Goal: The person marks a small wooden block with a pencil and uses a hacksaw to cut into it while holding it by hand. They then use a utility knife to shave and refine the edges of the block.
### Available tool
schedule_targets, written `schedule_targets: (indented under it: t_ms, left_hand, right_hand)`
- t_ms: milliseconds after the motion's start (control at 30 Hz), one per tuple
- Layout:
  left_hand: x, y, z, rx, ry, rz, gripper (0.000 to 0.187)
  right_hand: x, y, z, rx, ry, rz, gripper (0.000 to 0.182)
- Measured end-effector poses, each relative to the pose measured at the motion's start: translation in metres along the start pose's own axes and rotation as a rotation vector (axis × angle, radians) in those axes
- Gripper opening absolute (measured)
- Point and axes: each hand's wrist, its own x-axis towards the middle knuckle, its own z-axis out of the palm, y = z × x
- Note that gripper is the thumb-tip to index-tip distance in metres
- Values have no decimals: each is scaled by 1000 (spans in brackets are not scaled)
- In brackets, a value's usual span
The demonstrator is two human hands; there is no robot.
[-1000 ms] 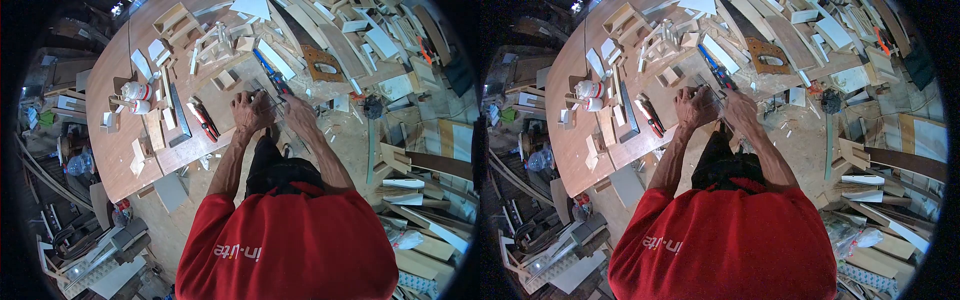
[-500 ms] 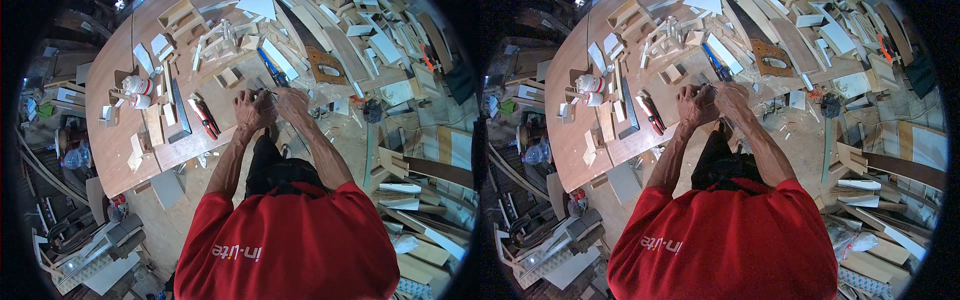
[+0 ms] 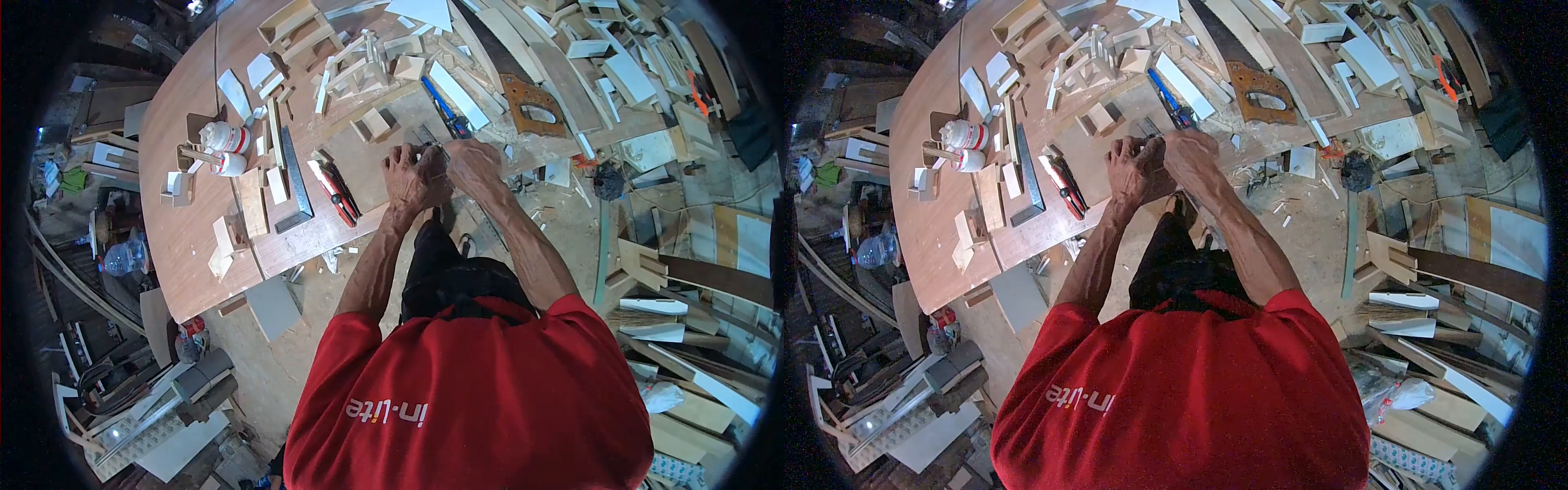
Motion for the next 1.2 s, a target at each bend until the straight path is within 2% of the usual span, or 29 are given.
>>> schedule_targets:
  t_ms: [33, 67, 133, 267, 333, 367, 433, 667, 733, 767, 833, 867, 933, 1067, 1133, 1200]
  left_hand:
    - [0, 0, 1, 1, 0, -1, 40]
    - [0, -1, 1, 9, 2, 1, 40]
    - [0, -1, 1, 15, 4, 6, 39]
    - [-2, -4, 4, 41, 18, 10, 38]
    - [0, -3, 3, 42, 26, 18, 38]
    - [0, -2, 2, 36, 12, 8, 38]
    - [0, 0, 1, 29, -2, -4, 38]
    - [0, -1, 1, -17, 43, 34, 42]
    - [-2, -3, 3, -26, 30, 29, 42]
    - [-4, -6, 7, -4, 45, 36, 42]
    - [0, -7, 10, 17, 71, 43, 41]
    - [0, -6, 9, 19, 69, 36, 41]
    - [-2, -4, 7, 19, 65, 31, 40]
    - [-1, -2, 5, 12, 68, 24, 38]
    - [-1, -2, 4, 15, 55, 19, 38]
    - [-1, -2, 4, 9, 44, 2, 38]
  right_hand:
    - [0, -1, -4, -80, -101, -15, 9]
    - [-2, 0, -4, -80, -100, -17, 9]
    - [-11, 7, -3, 105, 156, 27, 9]
    - [-12, 8, 10, 155, 321, 48, 10]
    - [-6, 6, 13, 77, 99, 74, 14]
    - [-6, 5, 15, 78, 99, 72, 14]
    - [-7, 2, 9, 210, 173, 91, 27]
    - [-6, -1, -2, 257, 168, 64, 24]
    - [-7, -4, -27, 140, -201, 133, 25]
    - [-11, -2, -24, 141, -199, 137, 25]
    - [-25, 8, -14, 332, 162, 199, 24]
    - [-31, 10, -8, 331, 162, 198, 24]
    - [-46, 11, -1, 334, 69, 359, 29]
    - [-69, 16, 11, 424, -38, 355, 32]
    - [-73, 22, 20, 670, -87, 341, 34]
    - [-73, 26, 35, 711, -45, 321, 32]
